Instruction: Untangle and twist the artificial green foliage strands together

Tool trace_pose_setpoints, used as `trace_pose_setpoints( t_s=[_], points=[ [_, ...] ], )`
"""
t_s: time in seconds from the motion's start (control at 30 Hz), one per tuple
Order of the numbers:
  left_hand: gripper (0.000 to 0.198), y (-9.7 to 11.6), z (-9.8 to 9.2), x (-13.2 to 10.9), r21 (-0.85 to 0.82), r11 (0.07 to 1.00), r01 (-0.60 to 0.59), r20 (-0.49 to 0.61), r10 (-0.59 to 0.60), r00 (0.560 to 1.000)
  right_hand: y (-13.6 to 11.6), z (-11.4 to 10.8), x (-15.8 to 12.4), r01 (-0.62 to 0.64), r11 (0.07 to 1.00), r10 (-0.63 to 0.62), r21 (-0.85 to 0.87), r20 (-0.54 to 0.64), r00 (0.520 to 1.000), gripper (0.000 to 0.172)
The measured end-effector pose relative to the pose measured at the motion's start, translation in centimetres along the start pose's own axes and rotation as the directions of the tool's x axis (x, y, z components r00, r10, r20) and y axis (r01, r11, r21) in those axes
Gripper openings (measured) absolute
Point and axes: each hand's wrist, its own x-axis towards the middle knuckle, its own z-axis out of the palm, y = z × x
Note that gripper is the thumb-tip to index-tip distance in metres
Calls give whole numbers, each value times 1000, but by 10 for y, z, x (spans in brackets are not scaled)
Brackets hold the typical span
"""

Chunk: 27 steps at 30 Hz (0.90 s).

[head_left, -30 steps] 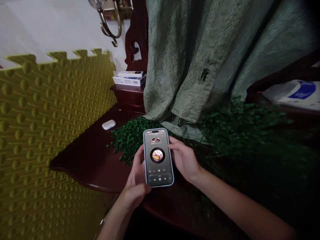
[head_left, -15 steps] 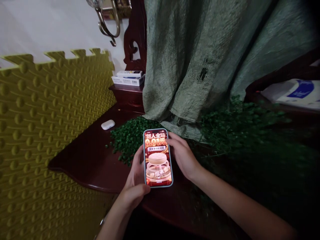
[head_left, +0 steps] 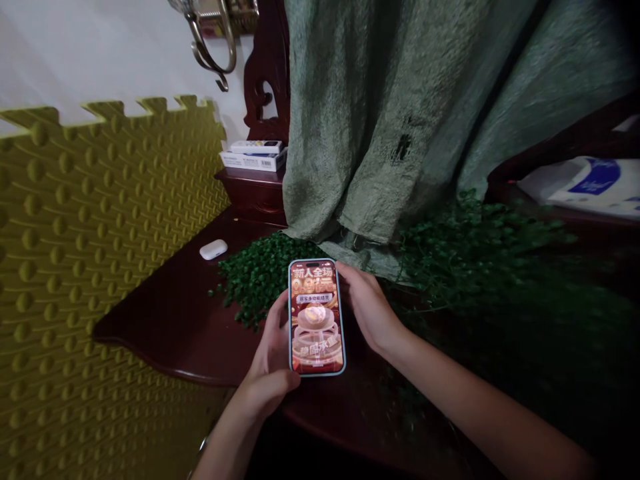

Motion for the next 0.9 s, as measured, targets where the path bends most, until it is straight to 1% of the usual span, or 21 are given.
trace_pose_setpoints(
  t_s=[0.17, 0.4, 0.53, 0.7, 0.8, 0.9],
  points=[
    [110, -1, -2, 1, 41, 999, 24, -19, -24, 1000, 0, -2, 2, -31, 1000, 30, 8, 16, 999, 27],
    [111, -2, 0, 1, 8, 1000, 12, -49, -11, 999, -3, 1, 0, -82, 994, 78, 69, 54, 995, 26],
    [110, -1, 1, 0, 20, 1000, 13, -25, -13, 1000, -3, 3, -1, -101, 991, 92, 93, 95, 991, 25],
    [103, 0, 5, -3, 100, 995, -18, -27, 21, 999, -2, 4, -2, -111, 990, 101, 86, 112, 989, 25],
    [104, -1, 4, -2, 167, 985, -29, -40, 37, 999, -3, 5, -2, -119, 988, 108, 99, 107, 988, 25],
    [102, -4, 0, 0, 200, 980, -19, -85, 37, 996, -4, 5, -2, -126, 987, 115, 102, 108, 987, 24]
  ],
)
